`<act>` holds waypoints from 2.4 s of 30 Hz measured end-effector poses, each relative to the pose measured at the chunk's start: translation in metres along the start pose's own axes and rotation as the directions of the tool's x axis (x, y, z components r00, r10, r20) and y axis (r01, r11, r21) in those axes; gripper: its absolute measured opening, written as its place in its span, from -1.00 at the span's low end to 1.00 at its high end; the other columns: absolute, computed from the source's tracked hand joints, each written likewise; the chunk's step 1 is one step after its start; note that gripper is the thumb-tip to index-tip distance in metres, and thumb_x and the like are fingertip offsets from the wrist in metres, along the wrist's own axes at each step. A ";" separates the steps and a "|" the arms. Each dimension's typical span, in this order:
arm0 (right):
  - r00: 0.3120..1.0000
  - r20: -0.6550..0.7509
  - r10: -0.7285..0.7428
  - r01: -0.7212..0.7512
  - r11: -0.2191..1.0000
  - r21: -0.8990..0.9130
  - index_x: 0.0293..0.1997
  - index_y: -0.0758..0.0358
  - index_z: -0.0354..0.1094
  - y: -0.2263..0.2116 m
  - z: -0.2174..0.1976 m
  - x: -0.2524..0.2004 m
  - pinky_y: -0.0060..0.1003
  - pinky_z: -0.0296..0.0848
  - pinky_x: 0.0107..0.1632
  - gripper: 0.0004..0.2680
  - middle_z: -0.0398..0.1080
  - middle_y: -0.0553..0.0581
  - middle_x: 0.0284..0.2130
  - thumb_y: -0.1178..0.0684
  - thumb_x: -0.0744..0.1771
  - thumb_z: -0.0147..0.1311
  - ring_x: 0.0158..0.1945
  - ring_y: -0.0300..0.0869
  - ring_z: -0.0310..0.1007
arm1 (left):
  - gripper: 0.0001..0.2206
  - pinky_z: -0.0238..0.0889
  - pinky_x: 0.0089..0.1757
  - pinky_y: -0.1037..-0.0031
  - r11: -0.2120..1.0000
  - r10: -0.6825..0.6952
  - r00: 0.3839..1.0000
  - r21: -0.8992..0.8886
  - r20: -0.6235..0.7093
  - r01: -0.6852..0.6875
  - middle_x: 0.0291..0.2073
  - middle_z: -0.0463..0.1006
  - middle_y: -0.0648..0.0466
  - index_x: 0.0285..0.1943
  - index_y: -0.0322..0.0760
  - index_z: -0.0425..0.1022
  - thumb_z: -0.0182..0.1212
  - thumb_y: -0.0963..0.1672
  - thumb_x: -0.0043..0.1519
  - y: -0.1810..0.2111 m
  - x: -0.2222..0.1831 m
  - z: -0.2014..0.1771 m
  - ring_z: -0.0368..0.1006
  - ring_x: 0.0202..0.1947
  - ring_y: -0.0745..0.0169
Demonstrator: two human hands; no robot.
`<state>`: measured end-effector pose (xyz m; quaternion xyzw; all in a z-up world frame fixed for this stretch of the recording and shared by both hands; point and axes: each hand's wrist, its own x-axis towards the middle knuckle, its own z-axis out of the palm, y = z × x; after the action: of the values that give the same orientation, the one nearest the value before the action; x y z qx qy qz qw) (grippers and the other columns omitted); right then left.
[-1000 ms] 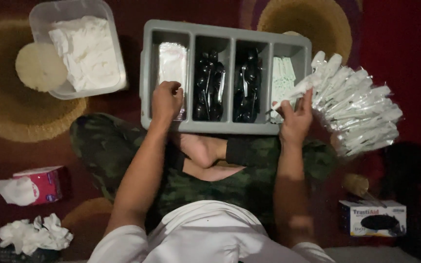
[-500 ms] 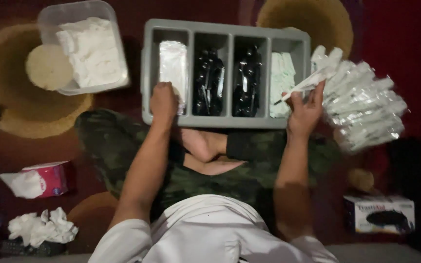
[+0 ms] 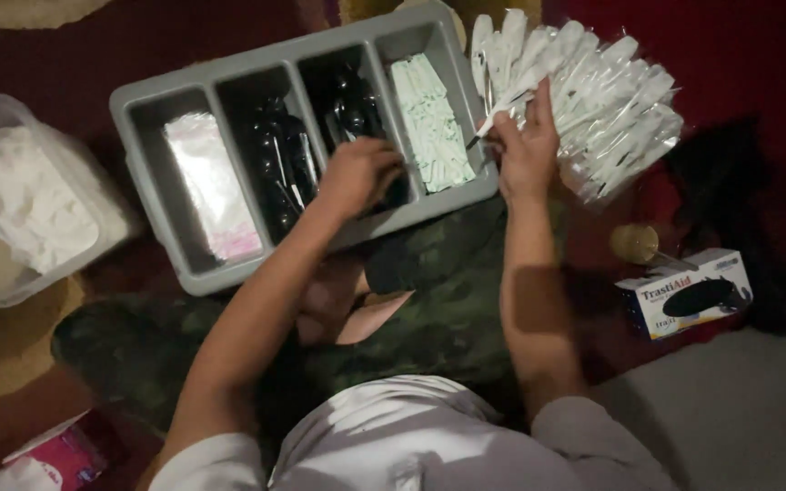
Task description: Wrapping plastic spoons in paper napkins and organizing them into a multi-compartment tray while sitting on the floor.
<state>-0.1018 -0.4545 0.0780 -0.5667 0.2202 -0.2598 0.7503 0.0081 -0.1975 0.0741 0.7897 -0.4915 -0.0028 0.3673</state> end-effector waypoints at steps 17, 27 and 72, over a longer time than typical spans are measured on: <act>0.984 0.141 -0.108 0.123 0.988 -0.099 0.55 0.32 -0.17 -0.005 -0.002 0.004 -0.31 0.46 0.24 -0.45 -0.02 0.37 0.50 0.41 0.38 0.05 0.44 -0.02 0.18 | -0.82 0.15 0.00 0.01 0.782 0.041 0.817 0.490 0.575 -0.384 -0.41 0.62 0.05 -0.40 -0.08 0.61 0.10 -0.09 0.21 -0.068 0.089 0.133 0.49 -0.33 0.02; 0.981 0.151 -0.125 0.128 0.992 -0.012 0.55 0.27 -0.15 -0.010 -0.003 0.006 -0.17 0.60 0.17 -0.45 0.01 0.36 0.49 0.41 0.38 0.02 0.32 0.00 0.30 | -0.89 0.31 -0.27 0.22 0.981 0.192 0.946 -0.028 0.262 -0.192 -0.42 0.52 -0.03 -0.20 -0.25 0.54 0.25 -0.23 0.12 -0.018 0.109 0.037 0.44 -0.37 -0.06; 0.882 0.471 0.032 0.092 0.967 -0.239 0.59 0.08 -0.17 0.057 0.057 -0.051 -0.09 0.66 0.05 -0.39 -0.04 0.25 0.50 0.43 0.39 0.10 0.05 0.16 0.46 | -0.62 0.47 -0.24 0.06 0.665 -0.745 0.607 -0.236 -0.279 0.708 -0.40 0.66 -0.07 -0.15 -0.13 0.62 0.21 0.15 0.28 -0.022 -0.094 -0.110 0.61 -0.26 -0.22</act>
<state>-0.0975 -0.3678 0.0398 -0.7075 0.0540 -0.0955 0.6982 0.0167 -0.0552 0.1078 0.8878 -0.0535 -0.0354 0.4557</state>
